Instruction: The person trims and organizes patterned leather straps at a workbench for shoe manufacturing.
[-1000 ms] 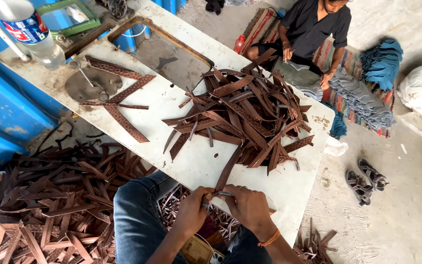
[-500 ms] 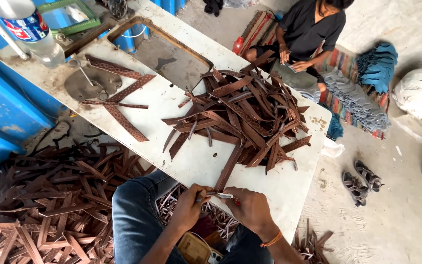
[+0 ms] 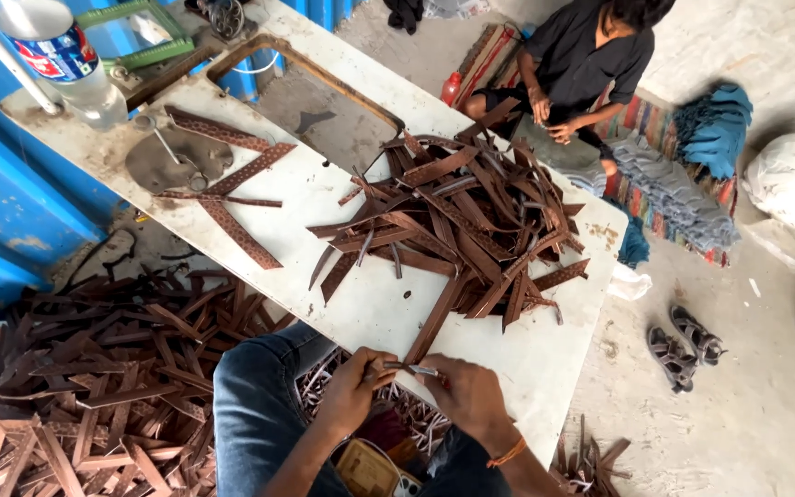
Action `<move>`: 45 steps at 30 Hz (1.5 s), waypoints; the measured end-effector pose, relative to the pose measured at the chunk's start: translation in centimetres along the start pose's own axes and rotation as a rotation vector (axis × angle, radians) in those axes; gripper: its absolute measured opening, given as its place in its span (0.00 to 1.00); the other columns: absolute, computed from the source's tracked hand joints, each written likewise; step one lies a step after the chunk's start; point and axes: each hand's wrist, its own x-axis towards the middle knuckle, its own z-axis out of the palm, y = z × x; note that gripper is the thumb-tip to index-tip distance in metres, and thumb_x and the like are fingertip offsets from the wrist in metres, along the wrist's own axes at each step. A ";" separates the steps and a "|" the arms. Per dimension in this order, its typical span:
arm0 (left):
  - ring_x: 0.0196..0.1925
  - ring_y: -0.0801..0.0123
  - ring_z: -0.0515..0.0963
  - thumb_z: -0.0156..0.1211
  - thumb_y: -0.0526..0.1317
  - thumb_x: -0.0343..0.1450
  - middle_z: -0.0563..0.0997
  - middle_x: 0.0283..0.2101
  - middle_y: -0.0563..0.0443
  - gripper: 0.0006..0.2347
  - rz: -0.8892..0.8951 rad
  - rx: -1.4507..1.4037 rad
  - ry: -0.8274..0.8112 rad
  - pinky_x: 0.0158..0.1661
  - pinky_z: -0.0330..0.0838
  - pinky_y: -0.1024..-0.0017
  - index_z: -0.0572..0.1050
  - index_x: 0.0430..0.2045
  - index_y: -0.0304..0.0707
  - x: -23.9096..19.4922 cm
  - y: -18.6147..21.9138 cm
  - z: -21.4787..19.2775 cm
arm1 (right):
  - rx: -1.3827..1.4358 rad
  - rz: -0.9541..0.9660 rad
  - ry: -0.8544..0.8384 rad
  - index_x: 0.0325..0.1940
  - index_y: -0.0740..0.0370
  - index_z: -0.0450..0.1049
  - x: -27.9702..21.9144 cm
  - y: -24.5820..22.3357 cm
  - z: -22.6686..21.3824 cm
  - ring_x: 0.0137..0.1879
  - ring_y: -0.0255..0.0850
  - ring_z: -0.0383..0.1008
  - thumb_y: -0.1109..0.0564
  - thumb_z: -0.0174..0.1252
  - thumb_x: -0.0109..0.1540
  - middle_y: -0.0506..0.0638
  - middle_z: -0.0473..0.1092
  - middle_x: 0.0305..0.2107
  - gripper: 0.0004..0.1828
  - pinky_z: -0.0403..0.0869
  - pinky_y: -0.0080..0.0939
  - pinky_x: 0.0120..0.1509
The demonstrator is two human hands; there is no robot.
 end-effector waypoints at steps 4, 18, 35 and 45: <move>0.58 0.56 0.81 0.42 0.38 0.78 0.78 0.52 0.40 0.12 0.109 0.067 0.028 0.57 0.77 0.62 0.71 0.48 0.29 -1.0 -0.1 0.0 | 0.070 0.031 0.040 0.48 0.53 0.81 -0.1 -1.2 -0.5 0.28 0.42 0.82 0.45 0.67 0.58 0.51 0.81 0.30 0.18 0.78 0.42 0.34; 0.36 0.62 0.87 0.53 0.34 0.76 0.87 0.39 0.36 0.08 -0.060 0.064 0.616 0.35 0.84 0.67 0.78 0.40 0.26 -2.5 -12.2 -9.7 | -0.083 0.346 -0.216 0.76 0.44 0.57 -2.6 -2.6 0.9 0.38 0.45 0.81 0.39 0.71 0.56 0.50 0.64 0.61 0.48 0.82 0.42 0.37; 0.34 0.62 0.82 0.70 0.42 0.71 0.82 0.33 0.45 0.10 0.114 0.501 0.240 0.35 0.77 0.68 0.79 0.41 0.40 3.3 -26.8 -6.8 | 0.646 0.003 0.253 0.54 0.51 0.79 7.3 -11.7 3.9 0.38 0.39 0.83 0.51 0.65 0.63 0.50 0.80 0.45 0.15 0.82 0.34 0.38; 0.48 0.52 0.79 0.58 0.53 0.77 0.77 0.48 0.49 0.22 -0.517 0.610 -0.334 0.49 0.76 0.51 0.64 0.63 0.49 6.9 -29.1 -7.7 | -0.199 0.054 0.429 0.57 0.54 0.74 17.0 0.1 2.0 0.35 0.54 0.82 0.57 0.64 0.56 0.57 0.63 0.68 0.24 0.81 0.52 0.39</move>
